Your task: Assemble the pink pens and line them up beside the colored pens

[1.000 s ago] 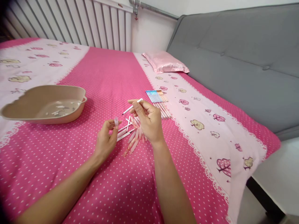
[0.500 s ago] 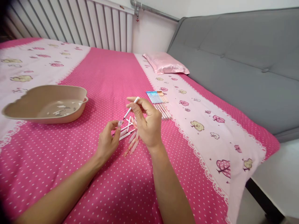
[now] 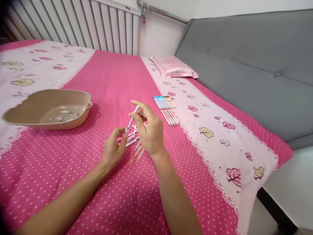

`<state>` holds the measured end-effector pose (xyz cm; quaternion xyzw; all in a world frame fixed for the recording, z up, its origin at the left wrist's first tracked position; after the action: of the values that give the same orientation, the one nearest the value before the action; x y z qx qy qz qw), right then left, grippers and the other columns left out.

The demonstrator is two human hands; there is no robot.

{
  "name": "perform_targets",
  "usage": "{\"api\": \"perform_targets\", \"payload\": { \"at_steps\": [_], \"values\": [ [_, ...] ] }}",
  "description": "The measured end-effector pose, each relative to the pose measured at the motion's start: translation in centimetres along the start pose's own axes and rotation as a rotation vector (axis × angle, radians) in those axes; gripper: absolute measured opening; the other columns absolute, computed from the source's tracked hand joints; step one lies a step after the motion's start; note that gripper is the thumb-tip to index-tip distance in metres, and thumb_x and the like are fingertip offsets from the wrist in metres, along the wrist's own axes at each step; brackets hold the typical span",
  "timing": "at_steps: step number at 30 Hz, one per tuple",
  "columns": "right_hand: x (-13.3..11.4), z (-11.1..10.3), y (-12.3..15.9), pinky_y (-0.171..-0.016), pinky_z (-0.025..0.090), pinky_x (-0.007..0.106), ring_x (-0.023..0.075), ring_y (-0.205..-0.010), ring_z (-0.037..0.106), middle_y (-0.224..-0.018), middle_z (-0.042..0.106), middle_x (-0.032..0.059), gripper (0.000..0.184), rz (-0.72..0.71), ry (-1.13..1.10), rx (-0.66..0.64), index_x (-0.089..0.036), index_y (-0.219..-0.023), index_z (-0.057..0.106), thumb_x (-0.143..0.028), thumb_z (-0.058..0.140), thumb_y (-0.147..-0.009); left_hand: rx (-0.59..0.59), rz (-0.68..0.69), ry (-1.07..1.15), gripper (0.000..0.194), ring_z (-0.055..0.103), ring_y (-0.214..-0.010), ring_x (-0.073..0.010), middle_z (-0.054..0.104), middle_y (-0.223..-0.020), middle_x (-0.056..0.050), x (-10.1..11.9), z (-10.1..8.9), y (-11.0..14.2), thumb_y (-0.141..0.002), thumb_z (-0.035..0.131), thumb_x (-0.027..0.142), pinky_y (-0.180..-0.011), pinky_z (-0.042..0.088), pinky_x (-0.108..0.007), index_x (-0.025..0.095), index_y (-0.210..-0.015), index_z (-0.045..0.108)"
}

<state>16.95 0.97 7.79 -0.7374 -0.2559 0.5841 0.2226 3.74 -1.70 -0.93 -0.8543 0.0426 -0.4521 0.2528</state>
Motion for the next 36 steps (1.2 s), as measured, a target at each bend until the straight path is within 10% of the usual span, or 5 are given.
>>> {"api": "perform_targets", "payload": {
  "at_steps": [16, 24, 36],
  "values": [
    [0.8, 0.9, 0.3, -0.085, 0.05, 0.034, 0.0169, -0.096, 0.062, -0.105, 0.068, 0.0018, 0.035, -0.034, 0.216, -0.258, -0.028, -0.127, 0.052, -0.025, 0.043, -0.094, -0.062, 0.028, 0.253, 0.019, 0.065, -0.091, -0.0174, 0.069, -0.097, -0.006, 0.8, -0.2, 0.3, -0.089, 0.049, 0.026, -0.08, 0.051, -0.032, 0.019, -0.106, 0.052],
    [1.9, -0.4, -0.1, -0.087, 0.05, 0.035, 0.0163, -0.099, 0.064, -0.106, 0.069, 0.0049, 0.036, 0.09, 0.236, -0.172, -0.023, -0.123, 0.054, -0.015, 0.047, -0.088, 0.095, -0.233, 0.46, 0.016, 0.064, -0.09, -0.0201, 0.069, -0.092, -0.006, -0.3, -1.1, -1.1, -0.084, 0.052, 0.027, -0.08, 0.047, -0.034, 0.017, -0.096, 0.054],
    [5.4, 4.1, 2.8, -0.094, 0.039, 0.034, 0.0202, -0.109, 0.055, -0.114, 0.065, 0.0078, 0.028, 0.125, 0.564, -0.613, -0.017, -0.114, 0.06, -0.02, 0.05, -0.089, 0.229, -0.398, 0.518, 0.012, 0.062, -0.079, -0.0171, 0.067, -0.08, -0.002, -2.0, -1.1, -1.7, -0.076, 0.051, 0.023, -0.072, 0.044, -0.028, 0.018, -0.086, 0.056]
  ]
}}
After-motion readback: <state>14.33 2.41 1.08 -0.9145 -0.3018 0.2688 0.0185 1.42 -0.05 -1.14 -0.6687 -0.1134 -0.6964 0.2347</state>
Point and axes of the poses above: each hand's wrist, its own y-axis away from the middle knuckle, its own z-axis out of the palm, x = y × z, the point moved 1 cm from there along -y, towards the middle knuckle
